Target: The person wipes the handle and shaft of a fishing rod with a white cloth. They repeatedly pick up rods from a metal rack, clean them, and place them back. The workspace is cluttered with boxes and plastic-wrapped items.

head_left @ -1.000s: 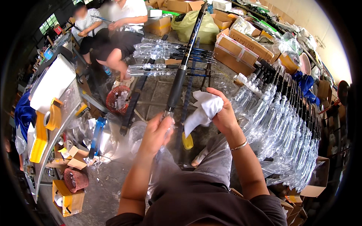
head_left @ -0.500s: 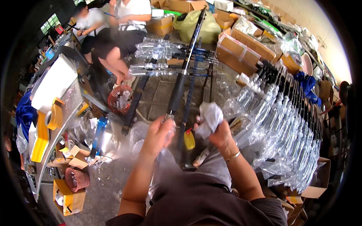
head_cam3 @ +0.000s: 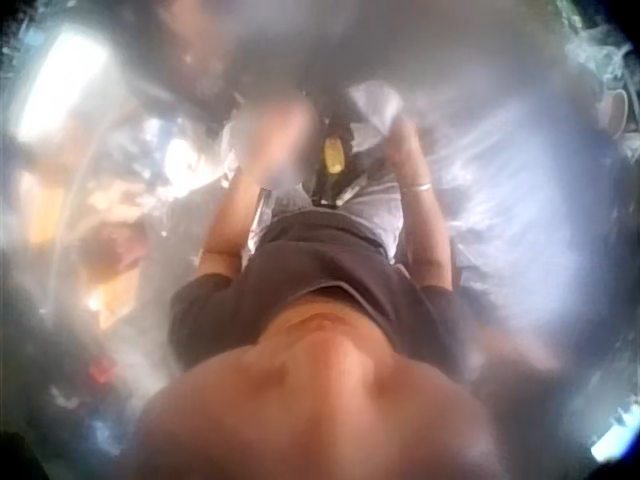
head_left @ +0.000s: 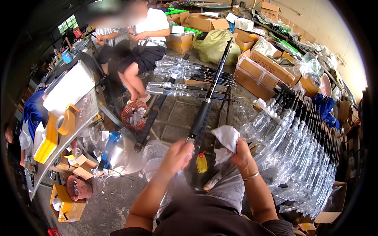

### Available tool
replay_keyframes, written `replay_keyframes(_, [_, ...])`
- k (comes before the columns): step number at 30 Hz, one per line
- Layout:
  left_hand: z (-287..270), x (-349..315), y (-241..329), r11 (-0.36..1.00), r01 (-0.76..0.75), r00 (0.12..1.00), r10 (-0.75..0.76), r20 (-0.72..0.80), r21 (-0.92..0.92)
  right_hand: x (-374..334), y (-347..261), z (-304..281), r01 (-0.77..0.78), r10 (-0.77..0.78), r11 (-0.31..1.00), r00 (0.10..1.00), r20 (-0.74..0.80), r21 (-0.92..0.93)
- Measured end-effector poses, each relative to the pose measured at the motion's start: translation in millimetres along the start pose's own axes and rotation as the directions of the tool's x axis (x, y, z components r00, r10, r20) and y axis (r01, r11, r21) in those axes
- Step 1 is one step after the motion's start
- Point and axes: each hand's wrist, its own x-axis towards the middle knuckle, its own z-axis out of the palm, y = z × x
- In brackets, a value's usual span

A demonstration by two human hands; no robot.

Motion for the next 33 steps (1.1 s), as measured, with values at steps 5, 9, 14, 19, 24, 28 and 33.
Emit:
replay_keyframes(5, [2,-1,3,1.000,-0.012,1.000,0.012,-0.013,0.011,-16,12,-2,-0.024,0.010,0.968,0.998,0.056,0.250])
replay_keyframes(9, [2,-3,-2,1.000,0.022,1.000,-0.022,-0.006,0.004,-11,34,-18,0.019,-0.020,1.000,1.000,-0.015,-0.019])
replay_keyframes(14, [1,-4,1,0.999,0.002,1.000,-0.001,-0.030,0.039,-21,12,16,0.027,-0.041,0.995,0.987,0.156,0.093])
replay_keyframes(19, [-1,-3,-2,1.000,0.008,0.999,-0.007,-0.035,0.026,-28,19,-2,-0.078,0.000,0.960,0.960,0.279,0.268])
replay_keyframes(24, [-1,-1,0,1.000,0.009,1.000,-0.009,-0.002,-0.003,-40,17,27,0.082,-0.008,0.961,0.964,0.266,-0.265])
replay_keyframes(28, [5,4,-3,0.998,0.015,1.000,-0.014,0.024,-0.055,-48,15,58,0.064,0.038,0.870,0.980,0.196,-0.488])
replay_keyframes(33, [11,3,-10,0.999,0.040,0.996,-0.041,0.076,0.015,-48,9,74,0.242,-0.144,0.873,0.958,0.250,-0.424])
